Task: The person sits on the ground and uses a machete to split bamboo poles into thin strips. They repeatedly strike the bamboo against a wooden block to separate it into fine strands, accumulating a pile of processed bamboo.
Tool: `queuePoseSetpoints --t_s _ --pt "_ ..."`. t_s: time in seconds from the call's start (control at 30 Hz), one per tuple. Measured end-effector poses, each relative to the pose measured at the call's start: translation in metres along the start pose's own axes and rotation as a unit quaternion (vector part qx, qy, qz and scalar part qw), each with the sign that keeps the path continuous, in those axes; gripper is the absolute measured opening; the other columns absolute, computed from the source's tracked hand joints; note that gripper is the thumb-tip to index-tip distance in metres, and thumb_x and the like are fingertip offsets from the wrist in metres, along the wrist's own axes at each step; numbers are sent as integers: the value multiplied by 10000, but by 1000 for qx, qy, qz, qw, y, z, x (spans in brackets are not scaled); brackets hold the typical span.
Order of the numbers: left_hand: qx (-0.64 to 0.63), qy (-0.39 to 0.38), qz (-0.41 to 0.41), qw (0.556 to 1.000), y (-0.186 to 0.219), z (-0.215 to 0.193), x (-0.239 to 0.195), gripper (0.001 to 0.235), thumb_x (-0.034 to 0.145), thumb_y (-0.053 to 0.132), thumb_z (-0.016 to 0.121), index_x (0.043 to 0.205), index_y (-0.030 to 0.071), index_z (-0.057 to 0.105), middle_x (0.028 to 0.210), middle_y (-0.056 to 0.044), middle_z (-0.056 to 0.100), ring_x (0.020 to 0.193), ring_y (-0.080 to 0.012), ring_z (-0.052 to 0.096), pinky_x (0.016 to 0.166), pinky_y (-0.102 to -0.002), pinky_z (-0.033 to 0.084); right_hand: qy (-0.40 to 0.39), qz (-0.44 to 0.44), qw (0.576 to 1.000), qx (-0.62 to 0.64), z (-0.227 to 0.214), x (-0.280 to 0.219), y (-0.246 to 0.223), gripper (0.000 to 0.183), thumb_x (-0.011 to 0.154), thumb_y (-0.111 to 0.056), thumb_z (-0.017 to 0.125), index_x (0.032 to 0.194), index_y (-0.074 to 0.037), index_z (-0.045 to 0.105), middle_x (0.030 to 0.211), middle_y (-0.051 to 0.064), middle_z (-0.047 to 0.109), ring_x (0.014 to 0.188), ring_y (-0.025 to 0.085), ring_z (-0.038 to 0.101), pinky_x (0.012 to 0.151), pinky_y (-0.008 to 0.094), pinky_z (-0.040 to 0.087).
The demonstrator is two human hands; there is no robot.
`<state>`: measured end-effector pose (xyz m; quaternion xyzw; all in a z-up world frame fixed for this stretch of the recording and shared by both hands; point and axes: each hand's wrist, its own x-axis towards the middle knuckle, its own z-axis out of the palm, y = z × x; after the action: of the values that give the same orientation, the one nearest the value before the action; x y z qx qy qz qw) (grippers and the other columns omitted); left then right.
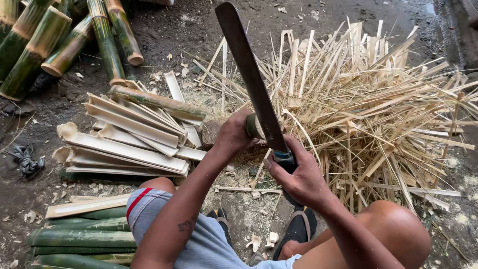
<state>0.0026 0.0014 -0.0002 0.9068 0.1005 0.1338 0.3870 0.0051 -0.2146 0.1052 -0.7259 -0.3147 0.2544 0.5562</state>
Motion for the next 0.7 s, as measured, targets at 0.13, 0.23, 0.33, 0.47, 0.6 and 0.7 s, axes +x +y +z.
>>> queuePoseSetpoints --t_s 0.13,0.23,0.33,0.47,0.6,0.7 --pt "-8 29 18 999 -1 0 1 415 731 139 888 1003 77 582 918 -108 707 802 -269 735 674 -408 616 2 -4 1000 -18 2 2 -1 438 925 -144 705 1319 -64 531 796 -45 532 640 32 531 536 219 458" --pt "8 18 10 1000 -2 1 1 410 770 164 882 1018 76 568 923 -107 699 812 -267 735 699 -402 626 7 -7 1000 -21 3 2 -1 458 924 -141 707 1338 -65 528 808 -47 541 656 27 529 550 219 465" --pt "-7 22 13 1000 -4 -1 0 440 727 167 896 1011 83 571 944 -111 699 830 -270 735 713 -404 629 6 -1 1000 -17 3 1 -2 458 926 -136 707 1344 -60 536 811 -44 542 656 31 525 551 224 463" --pt "-2 36 43 998 -4 -3 0 490 714 178 913 1038 72 560 945 -126 692 845 -288 723 737 -413 617 9 -1 1000 -26 5 2 -3 485 923 -146 705 1363 -53 523 821 -42 548 664 32 531 558 228 471" --pt "-1 21 10 1000 1 -5 1 475 742 197 913 1040 80 561 960 -113 691 854 -265 729 729 -399 619 17 0 997 -74 6 3 -6 493 918 -168 701 1358 -45 515 766 -34 550 636 48 552 546 239 476" --pt "-6 35 29 999 4 -8 -3 499 709 212 932 1028 80 571 950 -109 697 845 -259 731 724 -396 622 25 -4 991 -129 6 1 -11 480 919 -179 689 1334 -41 490 718 -6 554 607 73 572 525 261 475"
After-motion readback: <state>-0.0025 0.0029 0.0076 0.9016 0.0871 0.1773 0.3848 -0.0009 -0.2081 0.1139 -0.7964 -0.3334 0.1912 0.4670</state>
